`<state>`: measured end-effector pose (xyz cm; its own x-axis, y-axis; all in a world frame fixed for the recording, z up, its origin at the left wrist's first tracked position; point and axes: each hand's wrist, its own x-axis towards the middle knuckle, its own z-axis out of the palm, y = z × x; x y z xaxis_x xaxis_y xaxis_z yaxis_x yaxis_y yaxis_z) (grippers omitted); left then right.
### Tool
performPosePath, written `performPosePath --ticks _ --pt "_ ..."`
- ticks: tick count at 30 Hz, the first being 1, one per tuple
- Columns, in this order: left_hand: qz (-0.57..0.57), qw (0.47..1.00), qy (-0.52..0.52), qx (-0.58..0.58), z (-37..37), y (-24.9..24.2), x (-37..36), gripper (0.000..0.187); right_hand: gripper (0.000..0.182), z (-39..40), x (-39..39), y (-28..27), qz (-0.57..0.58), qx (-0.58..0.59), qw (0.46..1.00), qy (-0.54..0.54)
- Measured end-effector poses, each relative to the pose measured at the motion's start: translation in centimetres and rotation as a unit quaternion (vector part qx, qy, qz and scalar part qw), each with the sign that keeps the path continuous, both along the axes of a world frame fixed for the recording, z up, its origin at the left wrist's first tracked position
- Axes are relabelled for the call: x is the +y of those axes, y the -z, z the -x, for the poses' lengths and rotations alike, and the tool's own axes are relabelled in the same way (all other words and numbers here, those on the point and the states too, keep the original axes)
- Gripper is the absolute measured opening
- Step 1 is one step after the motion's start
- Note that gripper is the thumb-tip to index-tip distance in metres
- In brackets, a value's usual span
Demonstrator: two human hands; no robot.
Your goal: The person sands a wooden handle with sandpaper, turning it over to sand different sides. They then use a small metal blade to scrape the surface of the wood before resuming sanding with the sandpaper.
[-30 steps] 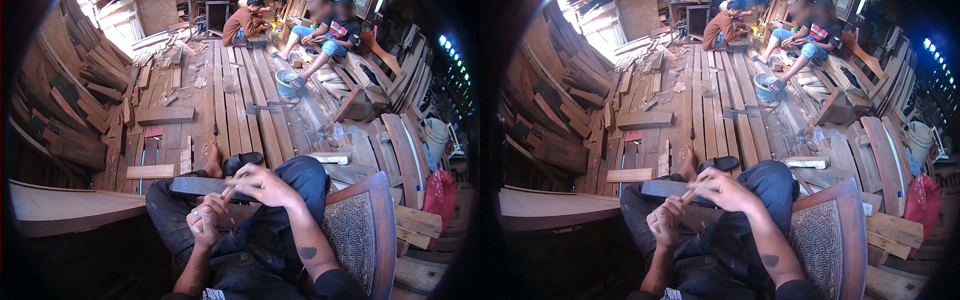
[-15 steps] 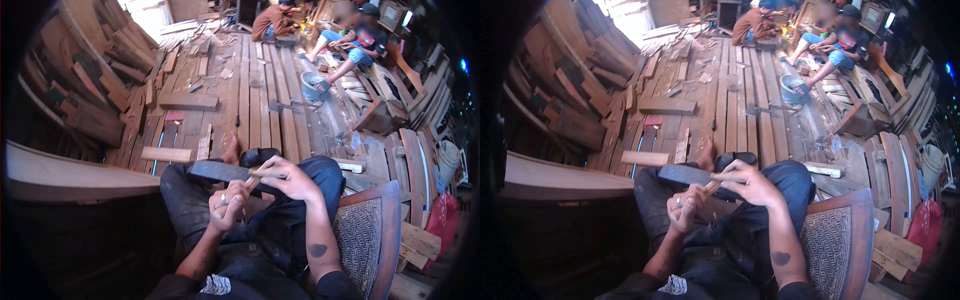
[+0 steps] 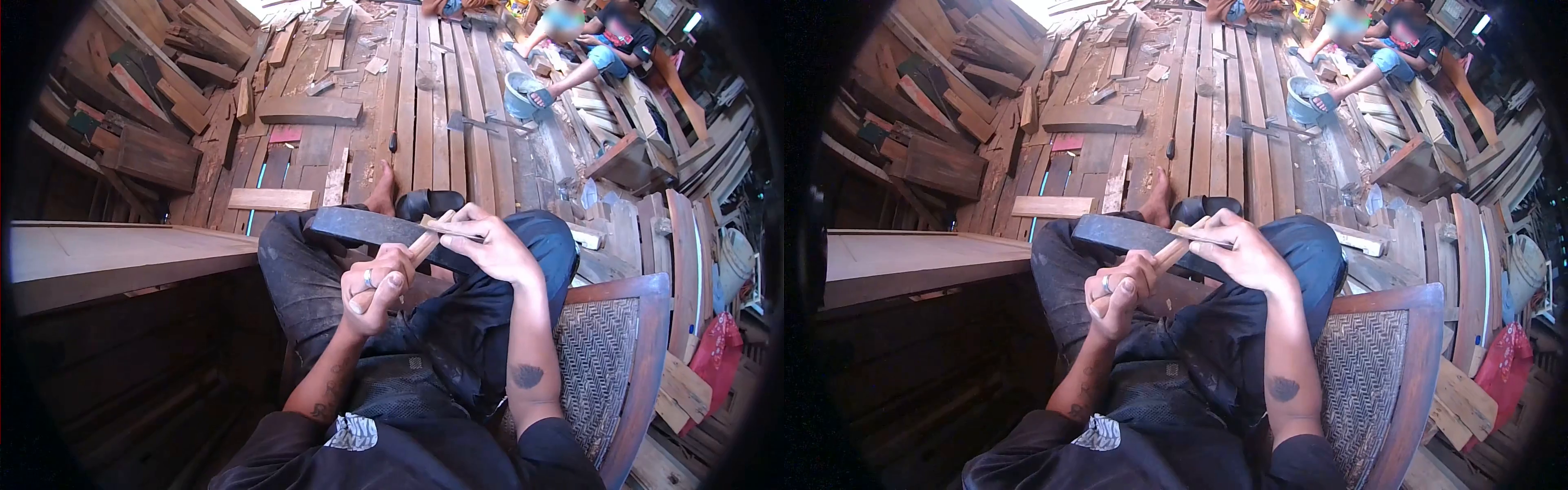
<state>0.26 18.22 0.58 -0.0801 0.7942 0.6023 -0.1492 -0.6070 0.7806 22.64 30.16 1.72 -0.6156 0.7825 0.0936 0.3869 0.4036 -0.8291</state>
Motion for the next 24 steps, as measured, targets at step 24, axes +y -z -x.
performPosePath --ticks 24 --pt "-0.022 0.998 0.020 0.061 -0.2 -0.4 -0.2 0.030 0.030 -0.1 0.1 -1.6 0.102 0.054 0.990 -0.084"
